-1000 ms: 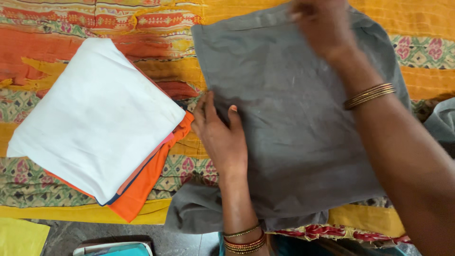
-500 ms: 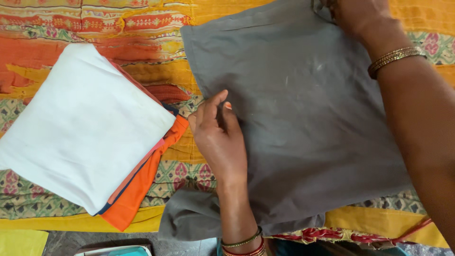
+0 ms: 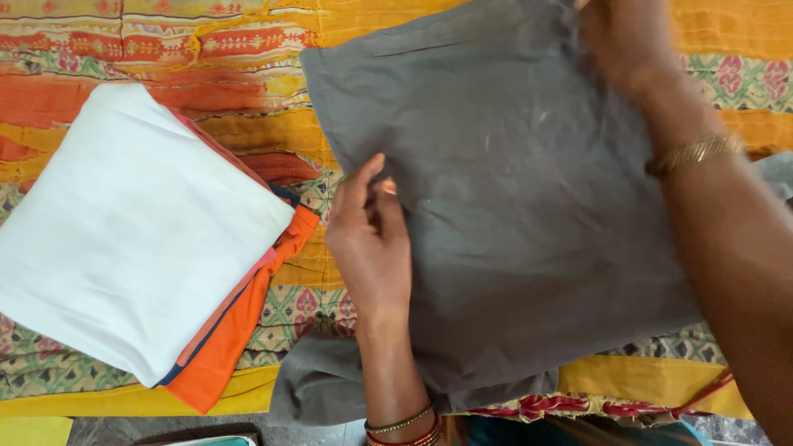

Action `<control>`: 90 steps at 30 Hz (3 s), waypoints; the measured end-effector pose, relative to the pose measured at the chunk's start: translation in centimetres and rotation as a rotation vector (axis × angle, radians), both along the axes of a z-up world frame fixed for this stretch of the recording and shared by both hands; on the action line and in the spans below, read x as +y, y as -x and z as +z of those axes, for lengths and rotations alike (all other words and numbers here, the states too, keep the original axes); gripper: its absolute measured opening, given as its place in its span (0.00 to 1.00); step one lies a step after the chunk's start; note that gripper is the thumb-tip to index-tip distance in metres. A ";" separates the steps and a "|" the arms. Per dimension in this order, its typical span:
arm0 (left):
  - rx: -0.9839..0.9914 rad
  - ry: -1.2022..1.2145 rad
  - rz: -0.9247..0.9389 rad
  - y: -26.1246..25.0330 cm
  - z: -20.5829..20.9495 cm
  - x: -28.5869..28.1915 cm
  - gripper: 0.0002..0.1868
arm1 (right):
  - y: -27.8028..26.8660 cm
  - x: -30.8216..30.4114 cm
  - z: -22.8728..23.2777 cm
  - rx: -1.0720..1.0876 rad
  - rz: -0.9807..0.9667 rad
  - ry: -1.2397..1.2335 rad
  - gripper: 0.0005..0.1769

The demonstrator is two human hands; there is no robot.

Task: The person irons a gray t-shirt laid out on a patterned bedsheet. They smooth the fabric with their hands, use a black electric iron to press the shirt, and fold it after ironing.

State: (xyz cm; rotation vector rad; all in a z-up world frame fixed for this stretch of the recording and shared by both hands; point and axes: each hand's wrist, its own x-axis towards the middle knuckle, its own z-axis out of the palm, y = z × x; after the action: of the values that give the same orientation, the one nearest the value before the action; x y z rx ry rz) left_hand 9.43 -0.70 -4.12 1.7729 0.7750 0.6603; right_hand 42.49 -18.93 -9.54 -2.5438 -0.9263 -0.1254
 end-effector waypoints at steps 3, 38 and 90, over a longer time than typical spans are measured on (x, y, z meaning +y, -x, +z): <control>0.008 -0.103 -0.191 0.1 -1.2 -0.3 0.21 | 4.4 0.2 -0.9 -0.397 0.433 0.206 0.24; 0.244 -0.379 -0.390 0.7 -1.6 -5.3 0.23 | 22.0 -27.1 7.1 -0.068 -0.741 -0.130 0.40; 0.383 0.101 -0.081 5.4 -0.8 4.4 0.25 | 28.7 8.3 8.1 0.752 0.041 -0.461 0.32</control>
State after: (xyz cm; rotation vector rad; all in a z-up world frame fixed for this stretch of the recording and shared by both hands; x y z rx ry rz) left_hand 4.06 3.70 -4.92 1.8503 0.9684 0.2229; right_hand 13.77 -10.65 -1.41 -1.8966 -0.5566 0.5334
